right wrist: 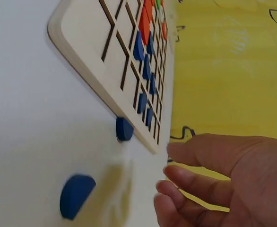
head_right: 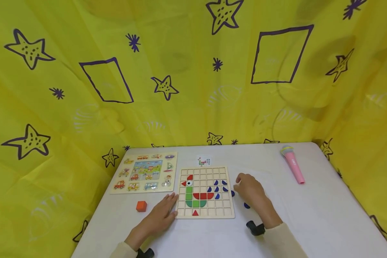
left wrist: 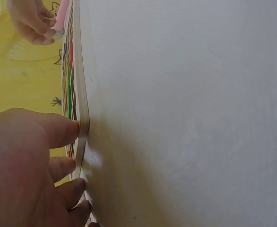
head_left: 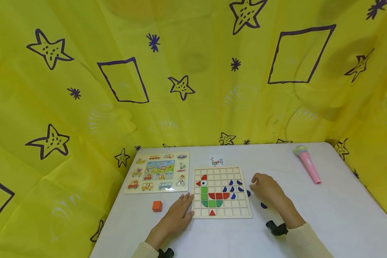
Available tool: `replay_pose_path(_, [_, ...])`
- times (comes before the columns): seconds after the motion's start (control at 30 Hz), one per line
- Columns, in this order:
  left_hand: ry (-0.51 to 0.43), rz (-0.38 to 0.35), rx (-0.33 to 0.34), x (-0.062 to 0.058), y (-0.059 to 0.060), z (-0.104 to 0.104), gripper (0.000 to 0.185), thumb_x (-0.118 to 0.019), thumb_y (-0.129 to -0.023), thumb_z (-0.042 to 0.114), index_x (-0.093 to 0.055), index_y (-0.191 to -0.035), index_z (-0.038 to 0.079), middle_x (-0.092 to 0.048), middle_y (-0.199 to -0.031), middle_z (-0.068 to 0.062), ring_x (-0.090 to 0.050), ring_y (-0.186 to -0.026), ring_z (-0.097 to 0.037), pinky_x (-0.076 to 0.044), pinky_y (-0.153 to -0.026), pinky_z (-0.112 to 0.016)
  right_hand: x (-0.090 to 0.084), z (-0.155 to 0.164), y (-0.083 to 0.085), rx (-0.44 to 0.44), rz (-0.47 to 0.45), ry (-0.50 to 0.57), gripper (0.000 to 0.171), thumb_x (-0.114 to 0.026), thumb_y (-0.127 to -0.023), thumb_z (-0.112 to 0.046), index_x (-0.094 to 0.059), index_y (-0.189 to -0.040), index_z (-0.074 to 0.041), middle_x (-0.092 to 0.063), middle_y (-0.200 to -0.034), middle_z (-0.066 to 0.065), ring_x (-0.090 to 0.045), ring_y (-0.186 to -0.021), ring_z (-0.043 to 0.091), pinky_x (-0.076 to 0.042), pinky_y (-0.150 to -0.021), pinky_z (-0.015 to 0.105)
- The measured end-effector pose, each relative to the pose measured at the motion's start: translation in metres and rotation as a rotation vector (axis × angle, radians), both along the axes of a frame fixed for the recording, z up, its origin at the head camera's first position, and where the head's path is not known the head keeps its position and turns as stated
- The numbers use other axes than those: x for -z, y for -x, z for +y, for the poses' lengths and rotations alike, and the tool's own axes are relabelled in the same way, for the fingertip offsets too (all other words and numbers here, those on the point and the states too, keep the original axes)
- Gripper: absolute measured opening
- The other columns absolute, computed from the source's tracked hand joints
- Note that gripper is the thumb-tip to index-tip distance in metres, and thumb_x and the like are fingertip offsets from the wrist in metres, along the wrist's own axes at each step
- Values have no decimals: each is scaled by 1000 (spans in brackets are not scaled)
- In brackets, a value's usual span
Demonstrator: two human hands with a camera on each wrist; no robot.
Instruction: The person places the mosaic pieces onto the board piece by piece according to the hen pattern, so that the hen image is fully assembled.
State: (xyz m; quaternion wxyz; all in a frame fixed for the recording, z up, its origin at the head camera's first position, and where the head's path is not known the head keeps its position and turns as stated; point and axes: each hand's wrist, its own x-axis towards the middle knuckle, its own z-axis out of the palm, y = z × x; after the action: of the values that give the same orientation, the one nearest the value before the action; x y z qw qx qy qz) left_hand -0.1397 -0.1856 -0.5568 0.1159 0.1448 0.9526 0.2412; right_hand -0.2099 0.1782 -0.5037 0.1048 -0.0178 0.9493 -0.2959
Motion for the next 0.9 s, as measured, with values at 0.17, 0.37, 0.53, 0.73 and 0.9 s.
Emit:
replay_pose_path(0.17, [-5,15,6,1,0,0,66,-55,-108,35,-34,-166,14,-31,-173,-7,-25,-161,-36,-28,-127,-60,5,7,0,-84,-35,11,25,-74,-95,-12,-67,-114,1,-64,-102,15,-59,-90,29,-57,-77,45])
replay_pose_path(0.37, [0,26,14,1,0,0,66,-55,-108,35,-34,-166,14,-31,-173,-8,-26,-160,-37,-29,-127,-60,22,7,-4,-200,25,47,21,-76,-91,-5,-67,-110,-3,-59,-97,11,-55,-89,25,-52,-78,44])
replay_pose_path(0.53, [-1,6,-1,0,0,0,66,-56,-108,36,-34,-166,15,-30,-174,-6,-25,-161,-35,-28,-127,-59,27,5,-4,-202,57,37,18,-75,-92,-5,-67,-109,-6,-57,-96,9,-53,-87,24,-50,-76,42])
replay_pose_path(0.73, [-2,4,-5,0,0,0,66,-56,-108,35,-34,-166,15,-30,-174,-6,-25,-161,-35,-28,-127,-59,29,6,-4,-197,70,0,17,-71,-95,-6,-67,-111,-5,-59,-96,8,-55,-87,24,-53,-78,43])
replay_pose_path(0.9, [-6,-3,-6,0,0,0,66,-55,-108,36,-34,-167,16,-30,-174,-5,-24,-161,-35,-27,-128,-59,29,11,-4,-176,68,-10,19,-68,-93,-1,-67,-112,-3,-61,-99,11,-57,-89,26,-56,-81,48])
